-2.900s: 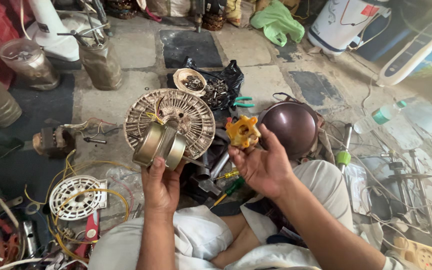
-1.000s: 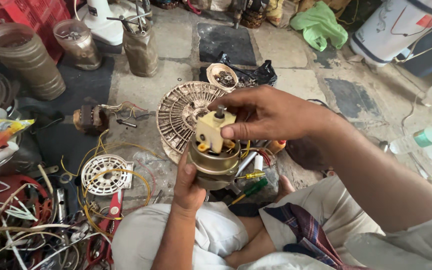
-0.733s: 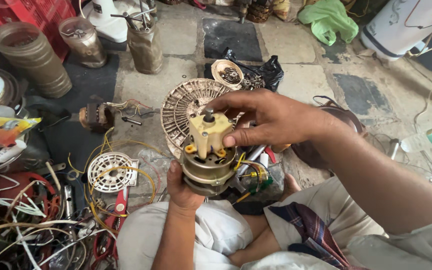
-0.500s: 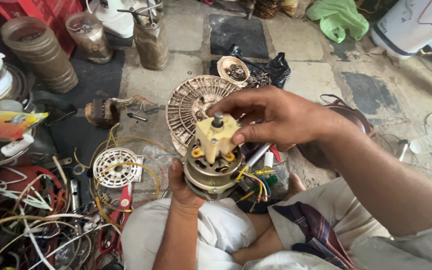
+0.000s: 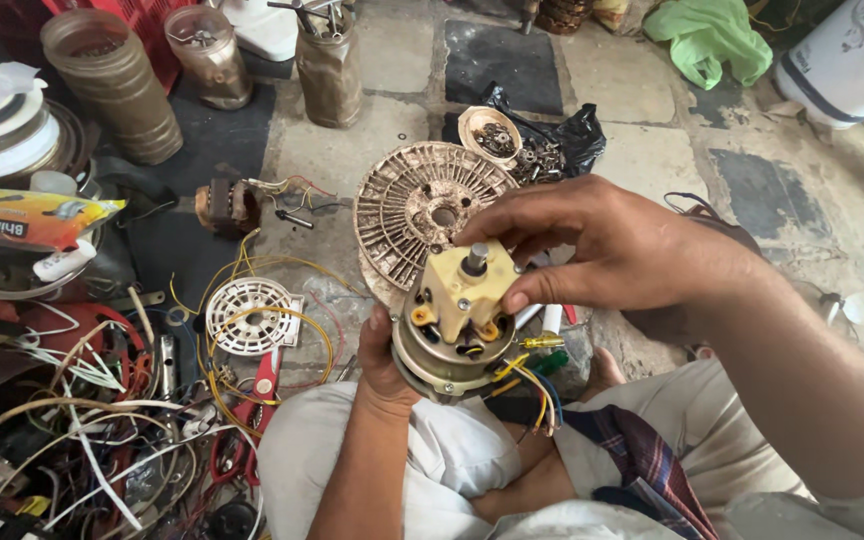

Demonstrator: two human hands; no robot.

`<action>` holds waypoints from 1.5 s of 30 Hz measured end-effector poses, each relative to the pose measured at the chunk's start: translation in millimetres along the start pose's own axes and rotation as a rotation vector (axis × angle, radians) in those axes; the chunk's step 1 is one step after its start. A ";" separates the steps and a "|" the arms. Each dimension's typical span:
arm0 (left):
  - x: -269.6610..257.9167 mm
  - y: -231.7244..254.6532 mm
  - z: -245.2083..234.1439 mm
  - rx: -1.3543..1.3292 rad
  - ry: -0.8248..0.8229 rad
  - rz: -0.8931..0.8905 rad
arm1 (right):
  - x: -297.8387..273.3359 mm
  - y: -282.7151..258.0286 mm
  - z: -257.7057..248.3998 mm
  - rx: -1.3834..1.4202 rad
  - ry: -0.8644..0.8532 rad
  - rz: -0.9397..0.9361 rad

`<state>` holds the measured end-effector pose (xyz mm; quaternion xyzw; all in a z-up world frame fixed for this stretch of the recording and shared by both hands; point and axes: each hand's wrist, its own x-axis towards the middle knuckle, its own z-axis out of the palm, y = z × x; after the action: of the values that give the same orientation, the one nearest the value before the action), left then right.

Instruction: The person disassembles a small electric motor, removes the rotor, and applies oil to the bearings. They then reassemble the motor and tighten the screws using a screwdriver.

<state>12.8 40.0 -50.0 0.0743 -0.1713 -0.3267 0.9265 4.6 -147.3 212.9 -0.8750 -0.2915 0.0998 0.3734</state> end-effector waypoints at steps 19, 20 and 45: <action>2.9 17.7 29.1 0.285 -0.086 -0.067 | -14.7 -19.1 -8.1 -0.068 -0.094 0.100; 3.5 19.5 33.7 0.323 -0.079 -0.069 | -15.8 -20.6 -7.9 -0.106 -0.096 0.097; 13.2 15.4 38.9 0.492 0.020 -0.028 | -27.5 -16.7 8.3 -0.419 -0.116 -0.059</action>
<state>17.2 42.6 -6.4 0.3035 -0.2356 -0.2871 0.8775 -28.2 -149.2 217.8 -0.9173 -0.3523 0.0761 0.1689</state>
